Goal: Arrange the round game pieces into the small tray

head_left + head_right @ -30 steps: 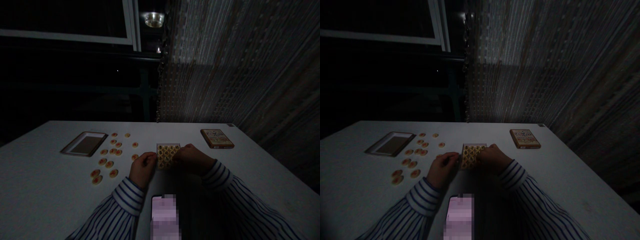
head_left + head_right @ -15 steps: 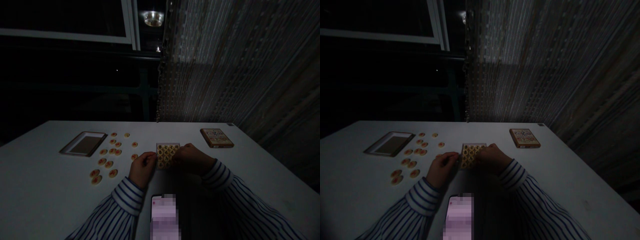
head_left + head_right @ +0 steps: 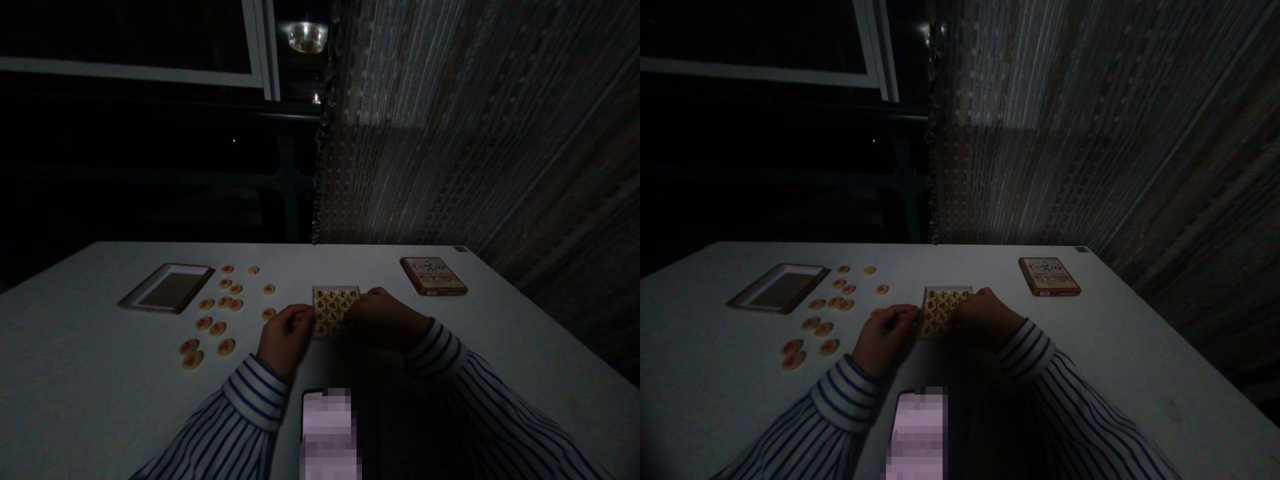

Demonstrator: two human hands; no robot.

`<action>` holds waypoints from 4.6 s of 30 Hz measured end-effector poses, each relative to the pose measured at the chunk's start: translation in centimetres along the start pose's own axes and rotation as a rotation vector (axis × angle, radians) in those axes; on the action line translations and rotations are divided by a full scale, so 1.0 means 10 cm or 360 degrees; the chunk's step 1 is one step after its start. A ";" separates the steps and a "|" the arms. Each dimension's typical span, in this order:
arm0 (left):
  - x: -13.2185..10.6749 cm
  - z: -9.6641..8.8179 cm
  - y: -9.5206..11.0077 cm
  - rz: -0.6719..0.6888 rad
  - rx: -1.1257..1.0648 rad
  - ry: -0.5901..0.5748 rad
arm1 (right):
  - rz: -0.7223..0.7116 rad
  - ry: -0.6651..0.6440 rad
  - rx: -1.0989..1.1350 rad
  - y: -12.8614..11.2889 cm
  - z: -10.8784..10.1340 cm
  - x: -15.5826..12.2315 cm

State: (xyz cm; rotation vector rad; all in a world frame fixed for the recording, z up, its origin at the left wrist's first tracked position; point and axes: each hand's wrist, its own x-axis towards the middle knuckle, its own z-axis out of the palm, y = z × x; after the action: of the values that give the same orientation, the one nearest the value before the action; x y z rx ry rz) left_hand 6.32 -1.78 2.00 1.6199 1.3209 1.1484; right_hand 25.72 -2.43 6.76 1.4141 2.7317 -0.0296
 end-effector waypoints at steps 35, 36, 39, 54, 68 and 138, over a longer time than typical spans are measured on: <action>-0.05 -0.01 -0.05 0.0403 0.0413 0.0023 | 0.0177 0.0519 0.0032 -0.07 -0.34 -0.14; -0.06 -0.01 -0.05 0.0472 0.0436 0.0005 | 0.0163 0.0497 0.0034 -0.07 -0.34 -0.14; -0.09 -0.01 -0.04 0.0633 0.0495 -0.0055 | 0.0146 0.0461 0.0042 -0.06 -0.32 -0.15; 0.06 -0.57 0.12 0.0399 0.0746 0.0183 | 0.0238 0.0800 0.0190 -0.27 -0.40 -0.08; 0.21 -0.61 -0.27 0.0277 0.1230 0.0059 | 0.0281 0.0598 0.0344 -0.55 -0.22 0.59; 0.03 0.14 -0.03 0.0939 0.0766 0.0126 | 0.0385 0.0632 0.1007 -0.17 -0.09 0.15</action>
State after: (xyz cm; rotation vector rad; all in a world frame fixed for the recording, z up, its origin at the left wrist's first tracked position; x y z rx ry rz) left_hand 7.55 -1.44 1.37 2.4521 1.2673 1.2977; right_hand 23.42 -2.15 7.58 2.0944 2.9769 -0.7345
